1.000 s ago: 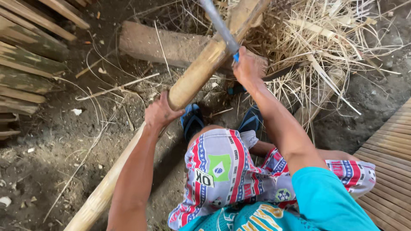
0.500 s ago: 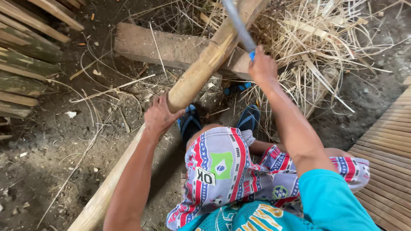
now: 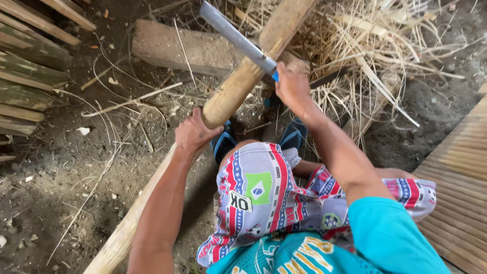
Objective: The person uses a hand saw to shape a long wooden pole resting on a support block. They repeatedly saw along the pole's length, repositioning the wood as needed, and later use a smaller piece of wood to smooth or refine the cut surface.
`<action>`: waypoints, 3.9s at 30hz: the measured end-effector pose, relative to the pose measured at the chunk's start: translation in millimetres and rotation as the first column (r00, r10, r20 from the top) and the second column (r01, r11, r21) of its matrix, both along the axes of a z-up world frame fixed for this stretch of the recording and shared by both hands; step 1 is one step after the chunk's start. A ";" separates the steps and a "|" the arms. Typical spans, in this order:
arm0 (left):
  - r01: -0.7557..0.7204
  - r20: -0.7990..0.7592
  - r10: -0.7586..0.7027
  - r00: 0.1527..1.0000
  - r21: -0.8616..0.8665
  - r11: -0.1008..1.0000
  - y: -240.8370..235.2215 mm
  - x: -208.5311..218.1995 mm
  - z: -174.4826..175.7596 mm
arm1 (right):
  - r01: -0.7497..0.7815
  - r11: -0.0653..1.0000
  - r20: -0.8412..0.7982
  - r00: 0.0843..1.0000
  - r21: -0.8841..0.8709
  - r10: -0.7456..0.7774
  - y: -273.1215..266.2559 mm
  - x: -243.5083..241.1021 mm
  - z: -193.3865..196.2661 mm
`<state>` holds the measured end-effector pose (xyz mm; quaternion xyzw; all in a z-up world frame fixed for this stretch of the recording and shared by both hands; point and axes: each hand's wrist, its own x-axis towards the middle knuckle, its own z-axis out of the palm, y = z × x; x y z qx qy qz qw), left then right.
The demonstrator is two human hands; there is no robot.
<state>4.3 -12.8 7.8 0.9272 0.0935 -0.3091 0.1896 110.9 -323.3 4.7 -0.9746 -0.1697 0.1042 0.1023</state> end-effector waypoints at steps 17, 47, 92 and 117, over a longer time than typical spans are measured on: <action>-0.018 0.049 0.018 0.999 -0.006 1.000 3.8 3.5 2.7 | 0.377 0.923 -0.037 0.924 -0.081 -0.381 -61.3 57.4 13.9; -0.044 0.044 0.043 0.998 0.002 0.999 -1.3 6.6 3.8 | 0.324 0.945 -0.132 0.940 0.051 -0.315 -10.6 51.2 -1.6; -0.044 0.362 0.023 0.932 0.051 0.998 -33.0 -23.0 -2.7 | -0.193 0.981 0.073 0.979 -0.004 0.193 -26.9 13.1 -15.0; -0.038 0.396 -0.006 0.918 0.104 0.994 -46.4 -34.0 -13.2 | 0.266 0.950 -0.016 0.962 -0.166 -0.272 -52.8 54.9 16.4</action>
